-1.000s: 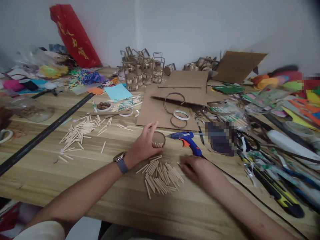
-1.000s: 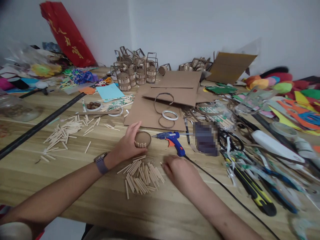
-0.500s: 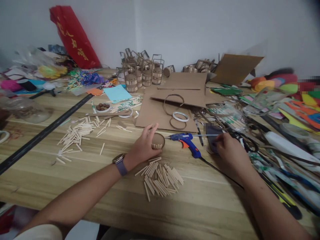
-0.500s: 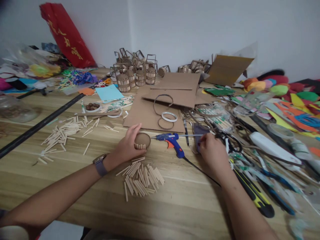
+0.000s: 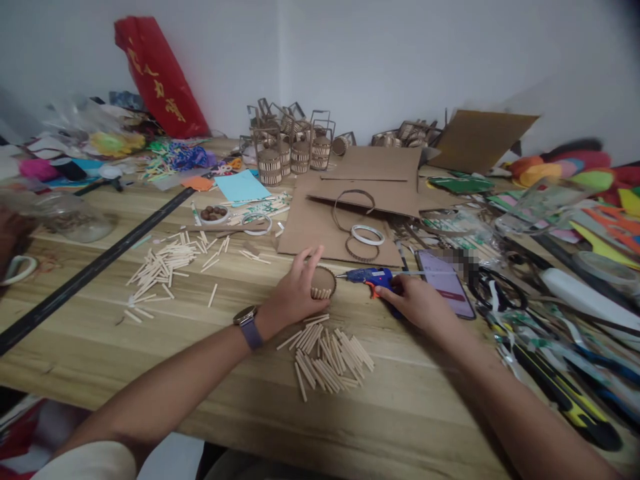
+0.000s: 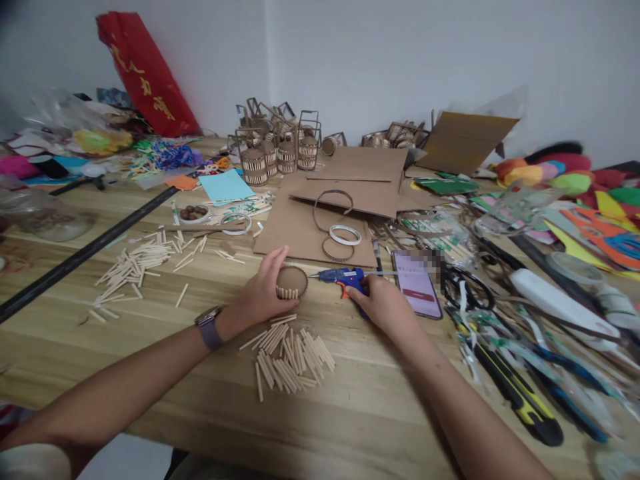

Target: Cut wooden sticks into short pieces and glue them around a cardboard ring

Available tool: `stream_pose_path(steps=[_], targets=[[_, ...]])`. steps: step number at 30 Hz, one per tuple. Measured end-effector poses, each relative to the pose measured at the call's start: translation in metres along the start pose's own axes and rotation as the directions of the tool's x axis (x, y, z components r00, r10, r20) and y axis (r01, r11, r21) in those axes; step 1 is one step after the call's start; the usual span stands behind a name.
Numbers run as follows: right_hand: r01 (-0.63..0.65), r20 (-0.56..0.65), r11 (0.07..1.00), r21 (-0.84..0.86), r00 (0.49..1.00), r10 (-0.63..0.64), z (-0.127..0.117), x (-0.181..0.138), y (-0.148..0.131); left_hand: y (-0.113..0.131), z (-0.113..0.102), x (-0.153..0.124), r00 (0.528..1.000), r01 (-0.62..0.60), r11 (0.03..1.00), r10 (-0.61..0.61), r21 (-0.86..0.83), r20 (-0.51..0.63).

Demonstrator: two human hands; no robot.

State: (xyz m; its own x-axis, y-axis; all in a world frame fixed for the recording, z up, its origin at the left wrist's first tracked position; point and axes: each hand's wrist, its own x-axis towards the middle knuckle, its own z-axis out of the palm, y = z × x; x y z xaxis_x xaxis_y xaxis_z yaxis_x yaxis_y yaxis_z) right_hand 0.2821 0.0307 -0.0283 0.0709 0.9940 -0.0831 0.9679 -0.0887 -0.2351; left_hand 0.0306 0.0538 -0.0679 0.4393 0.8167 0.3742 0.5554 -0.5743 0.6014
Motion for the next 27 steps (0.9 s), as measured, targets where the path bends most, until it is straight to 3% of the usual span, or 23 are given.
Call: stream_pose_path(steps=[8, 14, 18, 23, 27], targets=[[0.034, 0.017, 0.999, -0.031, 0.999, -0.033, 0.002, 0.002, 0.002, 0.001, 0.001, 0.000, 0.999, 0.031, 1.000, -0.031, -0.003, 0.009], [0.048, -0.049, 0.999, -0.025, 0.998, -0.050, -0.006, -0.010, 0.004, 0.001, 0.001, 0.000, 0.999, 0.039, 0.999, -0.039, 0.020, 0.009], [0.095, -0.112, 0.978, 0.184, 0.991, -0.075, -0.016, -0.021, 0.006, 0.003, -0.001, 0.001, 0.999, 0.043, 0.998, -0.043, 0.035, 0.015], [0.186, -0.196, 0.880, 0.436, 0.975, -0.109, -0.018, -0.029, 0.005, 0.006, -0.003, 0.001, 0.999, 0.045, 0.998, -0.046, 0.038, 0.026], [0.005, 0.038, 0.732, 0.681, 0.998, -0.043, -0.005, -0.027, 0.001, 0.005, -0.002, 0.001, 0.998, 0.048, 0.998, -0.049, 0.032, 0.030]])
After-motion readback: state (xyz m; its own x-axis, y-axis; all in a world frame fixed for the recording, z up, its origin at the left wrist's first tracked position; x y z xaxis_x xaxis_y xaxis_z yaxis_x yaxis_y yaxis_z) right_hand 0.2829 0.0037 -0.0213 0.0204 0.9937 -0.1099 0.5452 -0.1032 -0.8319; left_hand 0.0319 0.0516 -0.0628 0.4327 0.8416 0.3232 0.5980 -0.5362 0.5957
